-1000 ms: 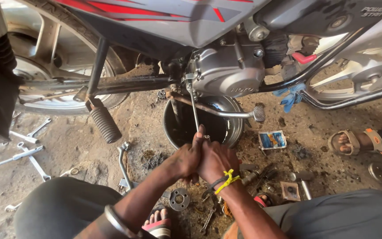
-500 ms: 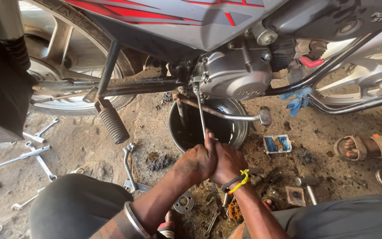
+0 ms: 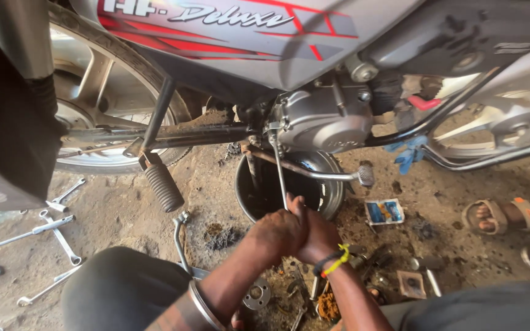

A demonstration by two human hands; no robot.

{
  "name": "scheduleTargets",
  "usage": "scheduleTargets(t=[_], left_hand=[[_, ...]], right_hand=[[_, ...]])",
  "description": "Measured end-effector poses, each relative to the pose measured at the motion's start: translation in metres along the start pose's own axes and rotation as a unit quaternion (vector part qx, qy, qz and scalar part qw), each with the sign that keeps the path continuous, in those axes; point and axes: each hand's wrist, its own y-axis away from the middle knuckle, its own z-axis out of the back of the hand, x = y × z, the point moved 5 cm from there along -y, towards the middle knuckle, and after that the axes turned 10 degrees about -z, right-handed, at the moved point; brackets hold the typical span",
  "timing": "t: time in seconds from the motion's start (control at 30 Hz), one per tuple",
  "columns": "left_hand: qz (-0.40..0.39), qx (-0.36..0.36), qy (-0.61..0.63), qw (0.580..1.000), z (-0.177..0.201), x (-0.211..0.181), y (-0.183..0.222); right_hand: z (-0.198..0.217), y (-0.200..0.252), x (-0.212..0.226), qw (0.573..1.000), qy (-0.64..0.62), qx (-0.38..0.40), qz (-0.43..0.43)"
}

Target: The person crouches beside a motorcycle and uses a T-handle wrench to loosen the engine drain plug, letting used oil drain into a basin below. They work on the drain area by hand, then pour new oil from a red bottle into the engine.

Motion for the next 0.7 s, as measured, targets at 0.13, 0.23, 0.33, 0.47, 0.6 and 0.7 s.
scheduleTargets(t=[0.13, 0.23, 0.33, 0.47, 0.6, 0.7], left_hand=[[0.127, 0.073, 0.195, 0.97, 0.031, 0.001, 0.023], [0.106, 0.014, 0.275, 0.956, 0.033, 0.039, -0.005], [0.092, -0.092, 0.366, 0.922, 0.041, 0.053, -0.021], [0.054, -0.211, 0.432, 0.875, 0.058, 0.032, -0.014], [-0.029, -0.262, 0.484, 0.834, 0.069, 0.017, -0.016], [-0.051, -0.252, 0.483, 0.837, 0.065, 0.017, -0.03]], right_hand=[[-0.002, 0.013, -0.008, 0.999, 0.017, -0.035, 0.006], [-0.012, 0.022, -0.019, 0.991, 0.055, -0.099, 0.067], [-0.011, 0.042, -0.026, 0.988, 0.121, -0.081, 0.059], [0.007, 0.06, -0.03, 0.988, 0.021, -0.104, 0.11], [0.028, 0.051, -0.026, 0.987, -0.071, -0.121, 0.078], [0.03, 0.021, -0.033, 0.992, -0.012, -0.122, 0.026]])
